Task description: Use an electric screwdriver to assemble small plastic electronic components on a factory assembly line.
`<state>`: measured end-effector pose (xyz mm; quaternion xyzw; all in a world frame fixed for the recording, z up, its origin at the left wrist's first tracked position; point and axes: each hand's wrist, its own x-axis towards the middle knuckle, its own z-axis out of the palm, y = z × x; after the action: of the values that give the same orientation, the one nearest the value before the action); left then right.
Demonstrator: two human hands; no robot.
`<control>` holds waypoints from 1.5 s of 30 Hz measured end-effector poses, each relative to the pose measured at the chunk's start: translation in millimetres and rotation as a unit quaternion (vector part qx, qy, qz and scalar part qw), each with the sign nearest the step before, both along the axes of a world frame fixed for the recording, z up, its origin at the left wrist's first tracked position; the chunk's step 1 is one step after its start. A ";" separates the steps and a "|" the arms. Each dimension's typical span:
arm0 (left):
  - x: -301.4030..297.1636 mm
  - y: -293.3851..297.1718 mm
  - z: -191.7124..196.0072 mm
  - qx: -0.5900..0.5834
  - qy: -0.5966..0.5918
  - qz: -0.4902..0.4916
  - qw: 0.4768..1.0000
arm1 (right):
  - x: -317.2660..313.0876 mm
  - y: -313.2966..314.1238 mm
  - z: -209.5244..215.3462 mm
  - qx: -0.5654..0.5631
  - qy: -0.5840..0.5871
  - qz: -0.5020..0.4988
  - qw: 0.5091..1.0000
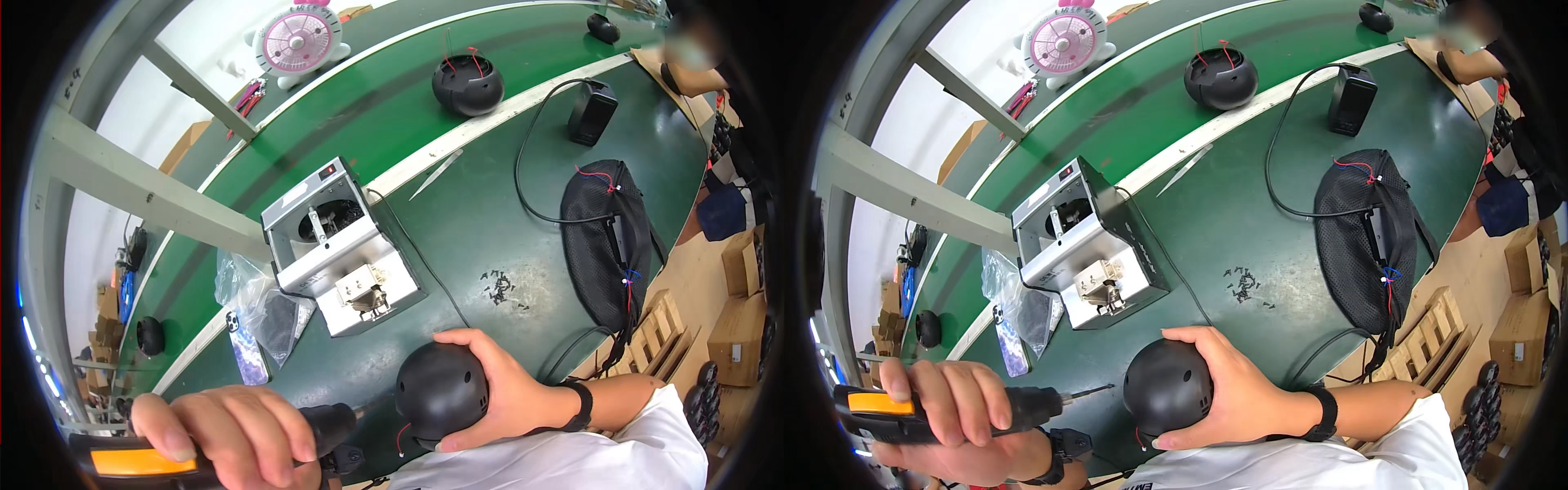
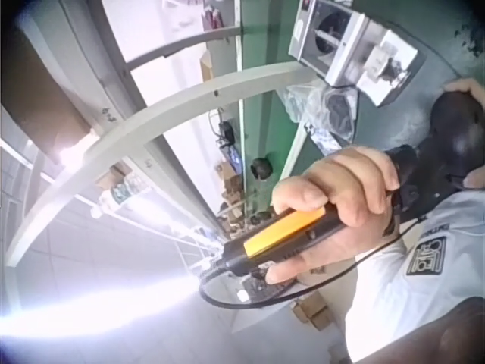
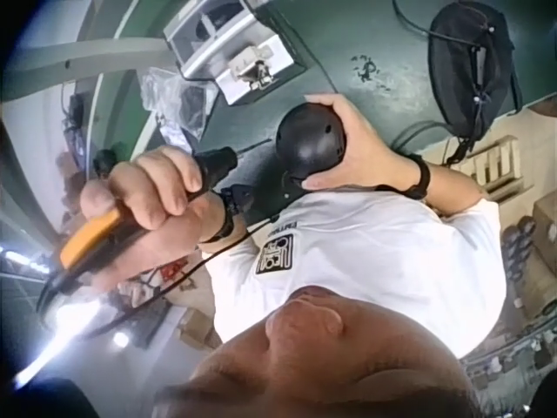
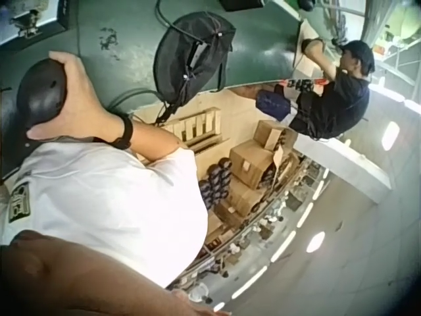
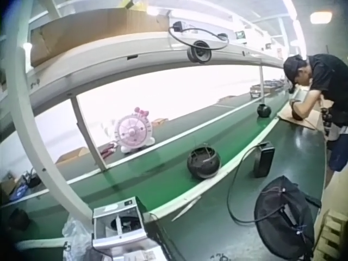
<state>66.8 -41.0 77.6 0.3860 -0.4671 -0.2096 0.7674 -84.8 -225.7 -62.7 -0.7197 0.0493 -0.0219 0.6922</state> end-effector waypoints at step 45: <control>30.6 -50.1 -25.3 -0.050 -0.001 0.116 0.992 | 11.9 -1.0 13.2 -0.035 0.067 -0.003 0.997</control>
<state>97.4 -91.0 52.3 0.3988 -0.4299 -0.0950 0.8044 -73.0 -226.7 -49.4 -0.7432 0.0965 0.0225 0.6617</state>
